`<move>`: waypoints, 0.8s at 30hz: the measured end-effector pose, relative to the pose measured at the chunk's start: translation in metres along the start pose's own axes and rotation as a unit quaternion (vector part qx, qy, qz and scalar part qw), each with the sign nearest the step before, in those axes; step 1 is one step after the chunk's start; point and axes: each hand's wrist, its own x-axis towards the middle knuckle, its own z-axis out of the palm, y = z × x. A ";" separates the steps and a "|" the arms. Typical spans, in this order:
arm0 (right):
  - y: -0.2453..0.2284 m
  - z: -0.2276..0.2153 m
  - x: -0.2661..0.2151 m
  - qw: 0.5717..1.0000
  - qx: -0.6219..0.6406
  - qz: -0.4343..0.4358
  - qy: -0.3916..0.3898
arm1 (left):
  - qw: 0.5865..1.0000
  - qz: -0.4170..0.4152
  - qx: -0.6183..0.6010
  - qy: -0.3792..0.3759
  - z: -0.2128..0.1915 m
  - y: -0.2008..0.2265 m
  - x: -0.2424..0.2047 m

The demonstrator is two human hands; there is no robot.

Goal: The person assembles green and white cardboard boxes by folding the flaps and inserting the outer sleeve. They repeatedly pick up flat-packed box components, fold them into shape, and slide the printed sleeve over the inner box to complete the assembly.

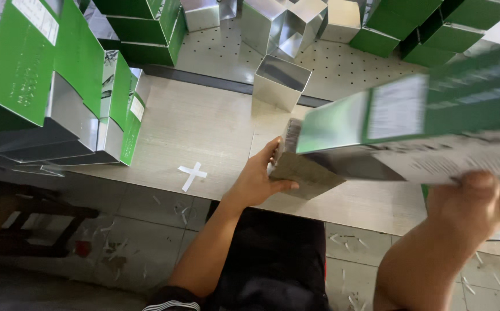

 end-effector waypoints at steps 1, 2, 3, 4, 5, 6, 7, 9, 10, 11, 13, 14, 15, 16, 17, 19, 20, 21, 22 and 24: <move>-0.008 0.013 0.002 0.979 -0.153 -0.087 -0.098 | 1.000 -0.006 0.013 0.008 0.001 -0.001 0.000; -0.016 0.026 0.004 0.918 -0.303 -0.171 -0.192 | 1.000 -0.010 0.025 0.015 0.002 -0.002 0.000; -0.024 0.041 0.004 0.918 -0.302 -0.172 -0.192 | 0.999 -0.009 0.026 0.016 0.006 -0.008 0.001; -0.032 0.057 0.004 0.905 -0.244 -0.204 -0.282 | 0.999 0.013 0.029 0.023 0.009 -0.013 0.001; -0.040 0.073 0.004 0.882 -0.178 -0.236 -0.367 | 0.998 0.034 0.033 0.030 0.012 -0.019 0.001; -0.047 0.079 0.003 0.881 -0.177 -0.239 -0.368 | 0.998 0.037 0.032 0.032 0.016 -0.015 0.002; -0.054 0.085 0.003 0.872 -0.210 -0.214 -0.386 | 0.999 0.027 0.032 0.025 0.019 -0.010 0.003; -0.060 0.085 0.002 0.861 -0.246 -0.186 -0.405 | 0.999 0.013 0.029 0.018 0.024 -0.004 0.001; -0.061 0.081 0.004 0.845 -0.253 -0.207 -0.424 | 1.000 -0.003 0.025 0.011 0.025 -0.001 0.002; -0.061 0.077 0.006 0.828 -0.259 -0.229 -0.442 | 1.000 -0.018 0.022 0.005 0.025 0.003 0.002; -0.054 0.068 0.005 0.831 -0.268 -0.202 -0.443 | 0.999 -0.011 0.029 -0.022 0.015 0.013 0.001; -0.049 0.063 0.005 0.836 -0.275 -0.177 -0.442 | 0.998 -0.002 0.039 -0.047 0.009 0.018 0.002; -0.049 0.061 0.003 0.835 -0.276 -0.179 -0.442 | 0.998 -0.001 0.038 -0.047 0.006 0.032 0.000; -0.048 0.059 0.001 0.837 -0.290 -0.148 -0.440 | 0.997 0.035 0.058 -0.039 0.002 0.045 -0.001; -0.046 0.057 0.000 0.838 -0.304 -0.117 -0.438 | 0.994 0.070 0.078 -0.032 -0.001 0.059 -0.003; -0.043 0.055 -0.003 0.833 -0.293 -0.122 -0.453 | 0.987 0.159 0.029 -0.016 0.004 0.047 0.002; -0.041 0.055 -0.004 0.830 -0.280 -0.133 -0.463 | 0.967 0.253 -0.018 -0.004 0.006 0.041 0.007; -0.042 0.056 -0.008 0.831 -0.278 -0.131 -0.463 | 0.968 0.251 -0.016 -0.004 0.003 0.045 0.007; -0.042 0.057 -0.011 0.815 -0.297 -0.142 -0.477 | 0.980 0.195 0.037 -0.007 0.001 0.049 0.008; -0.031 0.050 -0.018 0.801 -0.312 -0.151 -0.488 | 0.986 0.135 0.093 -0.013 -0.001 0.046 0.009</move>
